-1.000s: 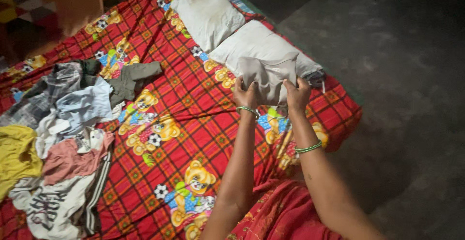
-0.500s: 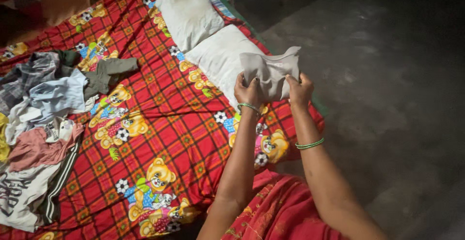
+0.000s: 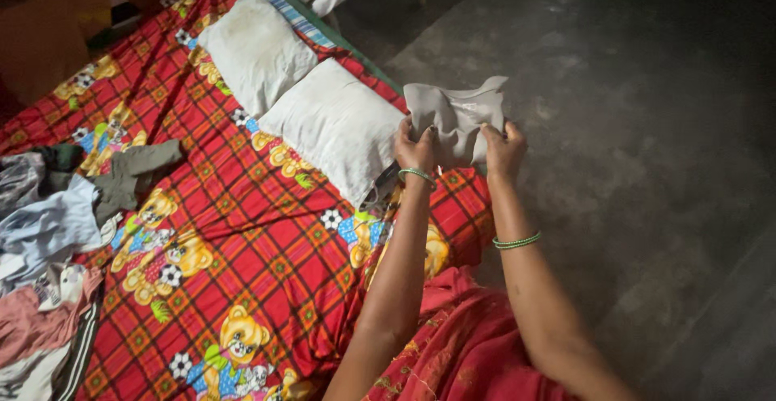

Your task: The person folds a pair of trousers and a t-shirt by hand on a bed and then places them on a nearby shelf.

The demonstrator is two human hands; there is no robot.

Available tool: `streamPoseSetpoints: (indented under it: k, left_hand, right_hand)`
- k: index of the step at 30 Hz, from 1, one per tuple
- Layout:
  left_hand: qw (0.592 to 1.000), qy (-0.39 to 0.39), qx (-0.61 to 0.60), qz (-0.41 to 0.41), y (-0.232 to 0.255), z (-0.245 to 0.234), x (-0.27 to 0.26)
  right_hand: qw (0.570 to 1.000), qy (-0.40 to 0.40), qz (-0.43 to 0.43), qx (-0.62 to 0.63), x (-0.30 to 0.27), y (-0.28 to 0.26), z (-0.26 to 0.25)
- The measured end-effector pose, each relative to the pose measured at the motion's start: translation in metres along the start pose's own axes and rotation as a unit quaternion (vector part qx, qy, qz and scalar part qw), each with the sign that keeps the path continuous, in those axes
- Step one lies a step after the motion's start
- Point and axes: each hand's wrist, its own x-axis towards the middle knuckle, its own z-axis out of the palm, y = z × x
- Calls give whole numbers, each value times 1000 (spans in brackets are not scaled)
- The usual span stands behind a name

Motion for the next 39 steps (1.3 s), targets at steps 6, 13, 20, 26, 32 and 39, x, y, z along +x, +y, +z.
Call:
streamPoseSetpoints:
  k: [6, 13, 20, 26, 32, 39]
  left_hand:
    - [1000, -21, -15, -14, -5, 47, 35]
    - [996, -21, -78, -41, -25, 92, 79]
    - [995, -1, -86, -47, -20, 103, 100]
    - [985, 16, -140, -104, -7, 112, 113]
    - [997, 56, -12, -59, 0, 139, 122]
    - [994, 103, -4, -31, 12, 207, 119]
  right_hand:
    - [997, 21, -53, -56, 59, 27, 13]
    - [993, 23, -91, -75, 118, 48, 42]
    - [999, -5, -28, -18, 135, 44, 61]
    - [996, -3, -49, -73, 159, 49, 75]
    - [997, -59, -29, 35, 199, 50, 73]
    - [994, -108, 17, -20, 269, 59, 51]
